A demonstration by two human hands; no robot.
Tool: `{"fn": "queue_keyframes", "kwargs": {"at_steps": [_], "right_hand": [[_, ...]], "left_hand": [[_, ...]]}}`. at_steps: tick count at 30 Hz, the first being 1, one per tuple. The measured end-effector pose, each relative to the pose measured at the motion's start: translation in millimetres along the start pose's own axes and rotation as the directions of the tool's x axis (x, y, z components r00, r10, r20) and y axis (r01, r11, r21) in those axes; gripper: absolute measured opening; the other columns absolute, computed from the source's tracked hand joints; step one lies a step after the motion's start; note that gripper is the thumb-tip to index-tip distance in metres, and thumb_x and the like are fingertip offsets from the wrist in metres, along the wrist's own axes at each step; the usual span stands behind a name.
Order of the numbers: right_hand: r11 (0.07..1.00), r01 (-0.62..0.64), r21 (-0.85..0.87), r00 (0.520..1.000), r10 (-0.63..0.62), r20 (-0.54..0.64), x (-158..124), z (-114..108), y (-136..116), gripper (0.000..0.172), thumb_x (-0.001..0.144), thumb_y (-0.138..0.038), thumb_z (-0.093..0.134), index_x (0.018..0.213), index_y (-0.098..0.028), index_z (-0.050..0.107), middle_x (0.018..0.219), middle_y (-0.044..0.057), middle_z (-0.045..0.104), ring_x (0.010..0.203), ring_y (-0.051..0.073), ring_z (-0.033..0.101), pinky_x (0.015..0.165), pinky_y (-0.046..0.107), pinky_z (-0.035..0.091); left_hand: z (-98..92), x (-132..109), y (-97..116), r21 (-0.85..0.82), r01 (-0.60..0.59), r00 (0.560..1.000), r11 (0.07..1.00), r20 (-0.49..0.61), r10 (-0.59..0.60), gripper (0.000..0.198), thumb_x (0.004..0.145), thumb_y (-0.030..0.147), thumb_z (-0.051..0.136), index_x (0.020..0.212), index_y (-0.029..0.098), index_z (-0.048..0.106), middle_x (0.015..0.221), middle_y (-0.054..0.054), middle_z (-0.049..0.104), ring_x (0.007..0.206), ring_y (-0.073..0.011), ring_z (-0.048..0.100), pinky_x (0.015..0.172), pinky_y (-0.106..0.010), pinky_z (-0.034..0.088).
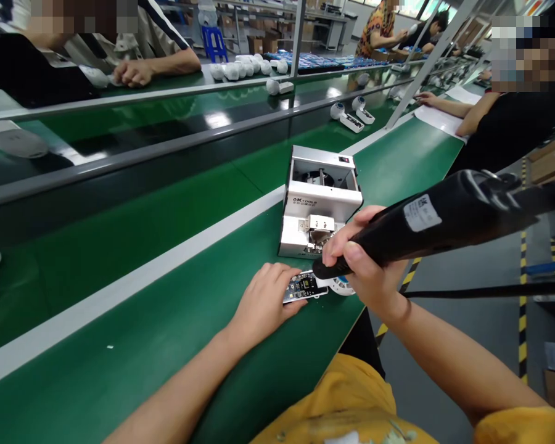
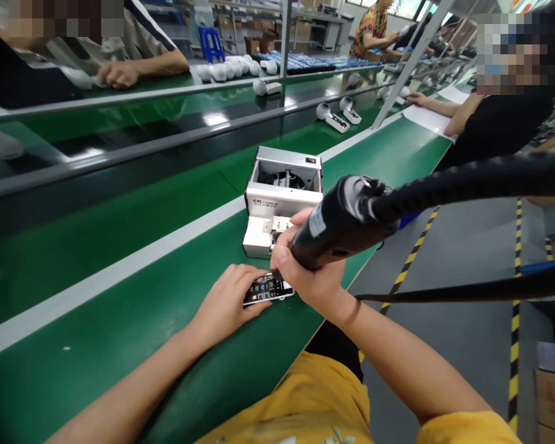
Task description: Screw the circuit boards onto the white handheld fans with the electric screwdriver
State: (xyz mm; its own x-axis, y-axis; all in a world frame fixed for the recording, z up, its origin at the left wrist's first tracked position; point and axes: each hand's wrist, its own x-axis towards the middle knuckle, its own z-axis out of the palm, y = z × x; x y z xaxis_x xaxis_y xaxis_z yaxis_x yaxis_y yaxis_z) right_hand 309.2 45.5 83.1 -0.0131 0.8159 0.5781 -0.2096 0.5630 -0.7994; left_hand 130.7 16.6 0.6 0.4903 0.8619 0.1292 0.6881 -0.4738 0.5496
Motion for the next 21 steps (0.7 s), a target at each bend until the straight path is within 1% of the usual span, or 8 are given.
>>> {"fn": "queue_keyframes", "kwargs": {"at_steps": [4,8,11,14,16,18,21], "right_hand": [[0.998,-0.027,0.049,1.0,0.027,-0.009,0,3,3,0.027,0.088,-0.016,0.068,0.107,-0.026,0.053,0.07,-0.005,0.063,0.052,0.015,0.059,0.05,0.031,0.052],[0.998,-0.041,0.054,0.999,0.04,0.021,-1,5,10,0.026,0.086,-0.014,0.07,0.104,-0.026,0.056,0.072,-0.004,0.063,0.056,0.016,0.06,0.056,0.033,0.053],[0.999,-0.042,0.033,0.999,0.041,0.033,-2,5,14,0.03,0.085,-0.014,0.071,0.107,-0.026,0.056,0.072,-0.004,0.064,0.057,0.015,0.061,0.059,0.034,0.054],[0.998,-0.055,-0.017,0.997,0.056,0.049,2,4,10,0.032,0.085,-0.015,0.071,0.111,-0.025,0.054,0.07,-0.004,0.066,0.056,0.016,0.061,0.057,0.033,0.053],[0.998,-0.054,-0.022,0.998,0.055,0.038,7,3,1,0.031,0.087,-0.017,0.07,0.113,-0.024,0.054,0.07,-0.004,0.066,0.055,0.016,0.061,0.055,0.033,0.052],[1.0,-0.003,-0.015,1.0,0.003,-0.012,15,2,-10,0.033,0.089,-0.02,0.07,0.116,-0.024,0.053,0.07,-0.004,0.066,0.054,0.017,0.06,0.055,0.035,0.052],[0.988,0.151,-0.035,0.984,-0.153,-0.089,29,2,-21,0.033,0.089,-0.023,0.071,0.116,-0.024,0.053,0.069,-0.005,0.064,0.051,0.016,0.057,0.055,0.037,0.052]], "left_hand": [[0.6,-1,0,0.003,0.004,1.0,1.0,-0.004,-0.004,0.049,0.083,0.032,0.081,0.124,0.018,0.059,0.116,-0.01,0.065,0.105,-0.0291,0.058,0.092,-0.045,0.052],[2.1,-2,-1,-0.004,-0.004,1.0,1.0,-0.013,0.004,0.049,0.084,0.032,0.08,0.126,0.017,0.058,0.115,-0.009,0.065,0.104,-0.0287,0.058,0.091,-0.045,0.052],[2.3,-1,0,-0.001,-0.004,1.0,1.0,0.0,0.004,0.05,0.085,0.033,0.079,0.127,0.017,0.058,0.115,-0.009,0.065,0.103,-0.0288,0.058,0.091,-0.045,0.052],[1.7,-1,1,0.001,0.003,1.0,1.0,0.008,-0.003,0.049,0.085,0.033,0.079,0.125,0.016,0.058,0.115,-0.01,0.065,0.103,-0.0291,0.058,0.091,-0.046,0.052],[1.0,0,1,0.004,0.007,1.0,1.0,0.013,-0.007,0.05,0.084,0.033,0.08,0.126,0.017,0.058,0.116,-0.009,0.065,0.104,-0.0289,0.058,0.091,-0.045,0.052],[0.0,0,1,0.009,0.014,1.0,1.0,0.02,-0.014,0.05,0.084,0.032,0.08,0.126,0.018,0.058,0.116,-0.009,0.065,0.104,-0.0284,0.058,0.091,-0.045,0.052],[-1.5,2,2,0.014,0.027,0.999,1.0,0.034,-0.027,0.049,0.084,0.032,0.081,0.125,0.018,0.059,0.116,-0.008,0.065,0.104,-0.0282,0.059,0.091,-0.044,0.052]]}}
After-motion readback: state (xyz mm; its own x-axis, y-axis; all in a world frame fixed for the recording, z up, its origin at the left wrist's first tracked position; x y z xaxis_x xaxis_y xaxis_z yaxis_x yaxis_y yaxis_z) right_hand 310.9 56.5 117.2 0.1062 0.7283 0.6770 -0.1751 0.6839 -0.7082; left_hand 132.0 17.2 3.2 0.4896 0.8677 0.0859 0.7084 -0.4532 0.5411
